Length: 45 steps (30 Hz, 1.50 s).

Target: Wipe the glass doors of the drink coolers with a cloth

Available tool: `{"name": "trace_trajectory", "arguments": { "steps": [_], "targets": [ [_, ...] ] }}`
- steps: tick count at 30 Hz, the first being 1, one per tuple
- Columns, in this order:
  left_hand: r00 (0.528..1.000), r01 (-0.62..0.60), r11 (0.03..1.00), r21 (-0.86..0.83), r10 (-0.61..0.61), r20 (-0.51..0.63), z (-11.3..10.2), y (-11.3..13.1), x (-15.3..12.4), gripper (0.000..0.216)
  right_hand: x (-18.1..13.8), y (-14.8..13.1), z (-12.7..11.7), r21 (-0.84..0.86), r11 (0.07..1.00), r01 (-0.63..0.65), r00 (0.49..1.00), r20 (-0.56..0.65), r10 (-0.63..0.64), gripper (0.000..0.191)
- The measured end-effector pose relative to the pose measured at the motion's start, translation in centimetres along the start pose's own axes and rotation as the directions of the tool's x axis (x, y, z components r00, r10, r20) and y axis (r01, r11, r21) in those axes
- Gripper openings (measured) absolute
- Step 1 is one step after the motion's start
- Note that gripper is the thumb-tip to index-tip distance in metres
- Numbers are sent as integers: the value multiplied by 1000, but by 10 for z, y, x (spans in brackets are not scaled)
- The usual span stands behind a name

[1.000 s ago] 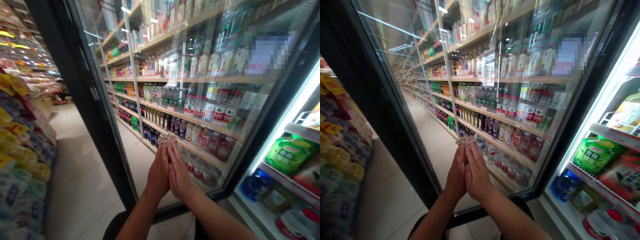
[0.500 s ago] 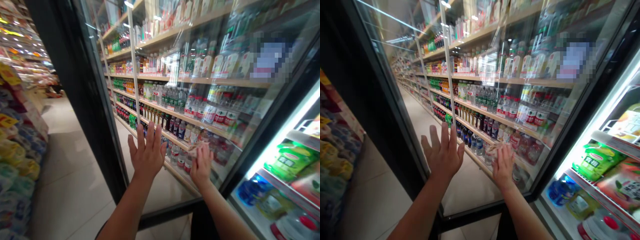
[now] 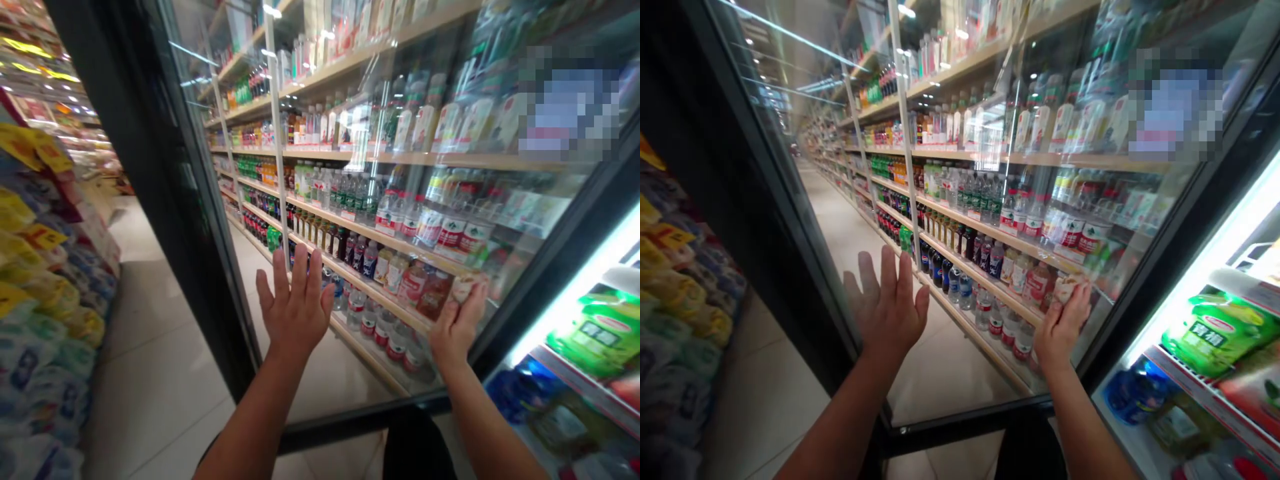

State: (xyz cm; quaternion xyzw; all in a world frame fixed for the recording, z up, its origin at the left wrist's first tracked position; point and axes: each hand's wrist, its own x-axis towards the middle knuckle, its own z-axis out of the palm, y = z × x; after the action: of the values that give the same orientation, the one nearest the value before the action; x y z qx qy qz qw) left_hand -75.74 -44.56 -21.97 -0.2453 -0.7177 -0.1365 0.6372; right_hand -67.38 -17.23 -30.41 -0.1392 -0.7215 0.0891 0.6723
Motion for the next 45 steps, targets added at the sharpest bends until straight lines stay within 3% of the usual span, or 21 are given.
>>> {"name": "trace_trajectory", "arguments": {
  "steps": [3, 8, 10, 16, 22, 29, 32, 35, 41, 45],
  "targets": [
    [1000, 4, 1000, 14, -4, 3, 0, 1, 0, 74, 19, -13, 1, 26, 999, 28, 1000, -11, -27, 60],
    [1000, 21, 1000, -1, -21, 18, 1, 1, -2, 68, -15, -37, 6, 77, 983, 166, 981, 89, -173, 64],
    [1000, 25, 1000, -7, -25, 17, 1, 1, -3, 67, -15, -47, 9, 92, 970, 226, 966, 103, -235, 66],
    [1000, 7, 1000, 5, -7, -12, -1, 2, 0, 71, 29, -76, 14, 118, 976, 182, 981, 46, -188, 64],
    [999, 15, 1000, -11, -15, -31, 1, 2, -1, 66, 10, -102, 16, 177, 945, 273, 951, 96, -293, 70],
    [999, 31, 999, -40, -32, -25, 1, 2, -1, 67, 41, -136, 17, 172, 954, 246, 965, 52, -258, 68],
    [1000, 10, 1000, -17, -10, -25, 0, 2, -1, 68, 42, -148, 17, 189, 928, 320, 937, 84, -340, 67],
    [999, -12, 1000, 22, 13, -32, 0, 2, 0, 71, 52, -157, 18, 220, 893, 392, 900, 110, -422, 67],
    [999, -2, 1000, 5, 2, -35, 0, 1, -1, 70, 70, -164, 18, 207, 932, 299, 944, 76, -320, 67],
    [1000, -18, 999, 31, 19, -20, -1, 2, -1, 72, 62, -165, 16, 258, 890, 377, 903, 110, -415, 66]
  ]
}}
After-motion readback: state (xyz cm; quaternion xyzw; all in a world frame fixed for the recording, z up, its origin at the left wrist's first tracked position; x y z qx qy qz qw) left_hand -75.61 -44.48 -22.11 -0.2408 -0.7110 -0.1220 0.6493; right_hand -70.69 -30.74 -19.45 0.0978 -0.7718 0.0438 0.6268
